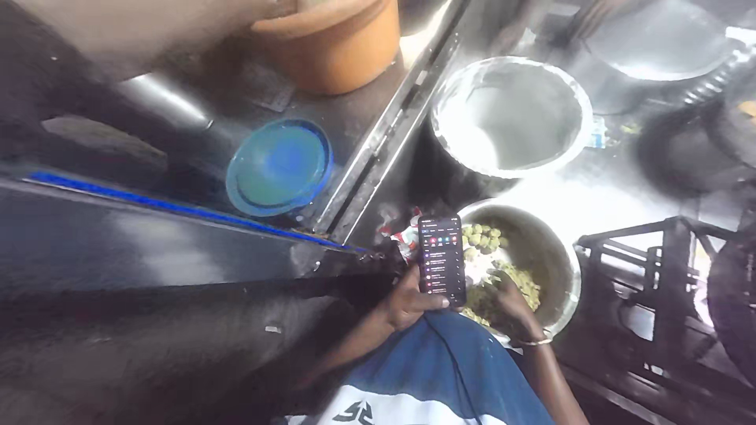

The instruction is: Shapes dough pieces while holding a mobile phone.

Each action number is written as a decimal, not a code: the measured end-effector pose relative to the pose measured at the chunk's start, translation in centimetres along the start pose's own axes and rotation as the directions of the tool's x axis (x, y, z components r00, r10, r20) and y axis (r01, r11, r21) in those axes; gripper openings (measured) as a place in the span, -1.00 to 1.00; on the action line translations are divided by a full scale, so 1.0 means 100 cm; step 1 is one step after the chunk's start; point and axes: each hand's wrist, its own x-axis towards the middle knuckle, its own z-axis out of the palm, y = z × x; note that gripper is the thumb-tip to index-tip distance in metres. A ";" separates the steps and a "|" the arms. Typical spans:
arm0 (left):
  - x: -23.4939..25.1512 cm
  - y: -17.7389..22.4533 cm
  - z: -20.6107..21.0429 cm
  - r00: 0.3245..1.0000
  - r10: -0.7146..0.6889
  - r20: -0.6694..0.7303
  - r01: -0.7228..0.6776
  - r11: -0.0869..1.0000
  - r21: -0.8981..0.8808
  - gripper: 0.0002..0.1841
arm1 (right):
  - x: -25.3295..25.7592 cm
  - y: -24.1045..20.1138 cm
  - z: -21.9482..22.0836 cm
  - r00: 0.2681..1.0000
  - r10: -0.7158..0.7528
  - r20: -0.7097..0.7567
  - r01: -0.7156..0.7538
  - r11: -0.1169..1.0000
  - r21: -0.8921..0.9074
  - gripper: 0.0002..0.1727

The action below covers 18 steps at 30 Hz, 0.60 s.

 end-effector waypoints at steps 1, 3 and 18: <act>-0.001 0.001 0.002 1.000 -0.004 -0.015 0.004 1.000 0.020 -0.17 | 0.002 0.003 -0.001 1.000 -0.018 0.002 0.018 1.000 -0.009 -0.46; -0.003 -0.001 0.004 0.999 -0.027 -0.045 0.030 0.998 0.053 -0.12 | 0.002 0.005 -0.003 0.999 -0.032 0.013 0.032 0.998 -0.048 -0.62; 0.001 0.000 0.023 0.918 -0.039 -0.394 0.089 0.990 0.109 -0.46 | -0.010 -0.002 0.001 0.974 -0.017 0.227 0.056 0.984 -0.170 -0.29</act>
